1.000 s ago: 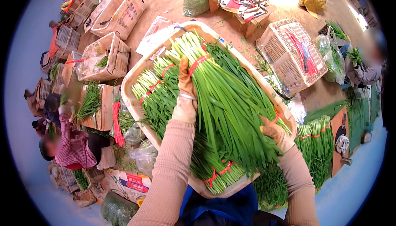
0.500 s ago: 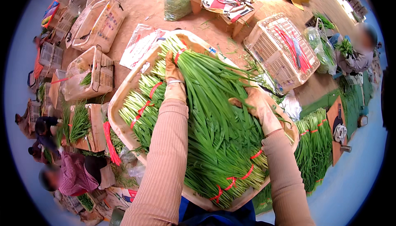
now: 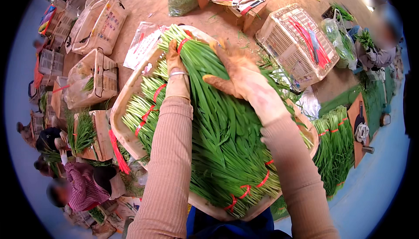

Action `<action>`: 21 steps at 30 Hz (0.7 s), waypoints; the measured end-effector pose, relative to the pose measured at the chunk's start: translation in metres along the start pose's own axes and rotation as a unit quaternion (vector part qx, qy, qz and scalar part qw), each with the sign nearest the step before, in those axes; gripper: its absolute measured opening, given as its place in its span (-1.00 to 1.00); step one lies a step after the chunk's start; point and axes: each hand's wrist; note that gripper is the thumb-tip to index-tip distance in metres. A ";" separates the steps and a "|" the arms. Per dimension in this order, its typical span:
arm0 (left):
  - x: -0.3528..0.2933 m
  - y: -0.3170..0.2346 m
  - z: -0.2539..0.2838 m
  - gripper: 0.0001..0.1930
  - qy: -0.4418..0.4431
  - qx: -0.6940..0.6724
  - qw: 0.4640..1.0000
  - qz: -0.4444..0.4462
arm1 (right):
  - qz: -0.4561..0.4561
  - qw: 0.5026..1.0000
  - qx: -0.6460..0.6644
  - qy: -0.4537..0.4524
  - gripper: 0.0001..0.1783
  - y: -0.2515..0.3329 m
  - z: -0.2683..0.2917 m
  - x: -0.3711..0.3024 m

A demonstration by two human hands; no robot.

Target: The person repeatedly picks up bundles of green leafy vegetables from a large pile on the floor and places them into a white plastic crate. The person arranges the bundles neatly within the crate, repeating this process to fill the container.

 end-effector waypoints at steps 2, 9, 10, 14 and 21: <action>-0.009 -0.003 -0.018 -0.45 -0.126 0.115 0.982 -0.082 | -0.041 0.998 -0.031 0.039 0.20 -0.014 -0.035 -0.006; -0.091 0.004 -0.033 -0.50 -0.011 0.631 0.568 -0.528 | -0.037 0.992 -0.098 0.076 0.31 -0.004 -0.054 -0.019; -0.099 0.004 -0.038 -0.54 0.088 0.676 0.557 -0.474 | -0.033 0.993 -0.086 0.075 0.31 -0.010 -0.052 -0.018; -0.088 0.013 -0.041 -0.68 0.093 0.726 0.509 -0.453 | -0.065 0.993 -0.082 0.059 0.24 -0.008 -0.056 -0.016; -0.070 0.032 -0.057 -0.80 0.050 0.719 0.510 -0.470 | -0.220 0.970 -0.014 0.107 0.19 -0.007 -0.026 -0.052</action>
Point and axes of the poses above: each hand's wrist, its own x-axis towards the middle knuckle, its own z-axis out of the back of the hand, y = z × x, and after that the axes turned 12 degrees about z, right-handed
